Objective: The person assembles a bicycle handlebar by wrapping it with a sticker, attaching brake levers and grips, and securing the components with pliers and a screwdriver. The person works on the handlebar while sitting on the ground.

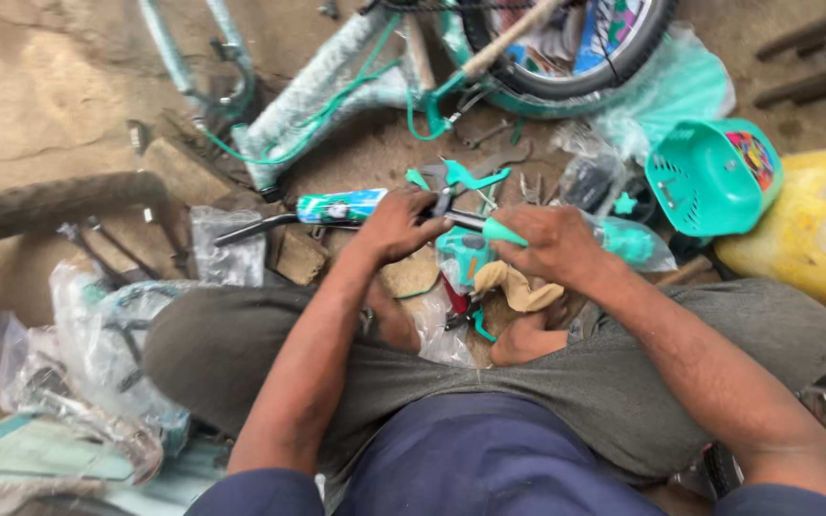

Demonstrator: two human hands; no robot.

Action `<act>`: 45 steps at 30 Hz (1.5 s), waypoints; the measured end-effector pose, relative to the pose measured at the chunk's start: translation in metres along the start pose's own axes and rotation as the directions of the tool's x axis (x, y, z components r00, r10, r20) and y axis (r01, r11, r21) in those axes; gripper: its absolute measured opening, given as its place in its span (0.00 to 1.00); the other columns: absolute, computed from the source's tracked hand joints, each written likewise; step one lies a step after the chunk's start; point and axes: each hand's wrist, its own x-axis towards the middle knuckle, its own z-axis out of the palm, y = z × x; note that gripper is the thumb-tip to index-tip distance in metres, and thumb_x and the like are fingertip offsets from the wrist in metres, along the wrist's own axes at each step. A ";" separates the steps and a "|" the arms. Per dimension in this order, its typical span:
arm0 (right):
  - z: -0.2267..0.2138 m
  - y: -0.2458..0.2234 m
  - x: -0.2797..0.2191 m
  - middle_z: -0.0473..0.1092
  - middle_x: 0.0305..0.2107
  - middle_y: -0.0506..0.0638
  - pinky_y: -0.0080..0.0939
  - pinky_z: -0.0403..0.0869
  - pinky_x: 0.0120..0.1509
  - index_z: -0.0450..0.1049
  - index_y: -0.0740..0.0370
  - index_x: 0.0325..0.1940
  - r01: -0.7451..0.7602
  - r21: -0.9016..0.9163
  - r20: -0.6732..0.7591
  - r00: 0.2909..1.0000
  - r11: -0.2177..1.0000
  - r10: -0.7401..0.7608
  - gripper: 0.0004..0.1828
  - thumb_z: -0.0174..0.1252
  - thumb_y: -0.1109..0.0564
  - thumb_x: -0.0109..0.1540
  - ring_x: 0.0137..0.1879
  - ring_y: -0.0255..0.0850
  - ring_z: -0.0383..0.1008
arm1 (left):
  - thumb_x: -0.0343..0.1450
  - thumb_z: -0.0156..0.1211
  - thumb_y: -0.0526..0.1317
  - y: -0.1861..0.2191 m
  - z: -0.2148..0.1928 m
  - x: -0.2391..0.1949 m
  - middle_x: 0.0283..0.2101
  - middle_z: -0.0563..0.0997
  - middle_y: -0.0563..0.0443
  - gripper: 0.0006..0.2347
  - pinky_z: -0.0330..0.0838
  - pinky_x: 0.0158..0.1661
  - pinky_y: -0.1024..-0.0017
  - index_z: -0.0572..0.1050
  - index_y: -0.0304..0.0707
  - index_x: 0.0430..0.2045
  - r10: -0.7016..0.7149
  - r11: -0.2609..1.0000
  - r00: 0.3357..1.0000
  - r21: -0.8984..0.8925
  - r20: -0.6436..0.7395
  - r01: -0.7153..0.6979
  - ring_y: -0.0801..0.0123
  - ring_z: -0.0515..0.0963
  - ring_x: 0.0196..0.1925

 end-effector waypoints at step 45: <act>0.043 -0.015 -0.030 0.73 0.29 0.57 0.54 0.75 0.36 0.74 0.63 0.52 0.014 -0.075 0.046 0.999 0.997 -0.010 0.23 0.66 0.48 0.58 0.35 0.54 0.76 | 0.59 0.62 0.35 -0.003 0.027 -0.010 0.30 0.82 0.34 0.03 0.76 0.35 0.51 0.81 0.35 0.18 -0.129 0.850 0.989 0.522 0.071 0.073 0.42 0.83 0.34</act>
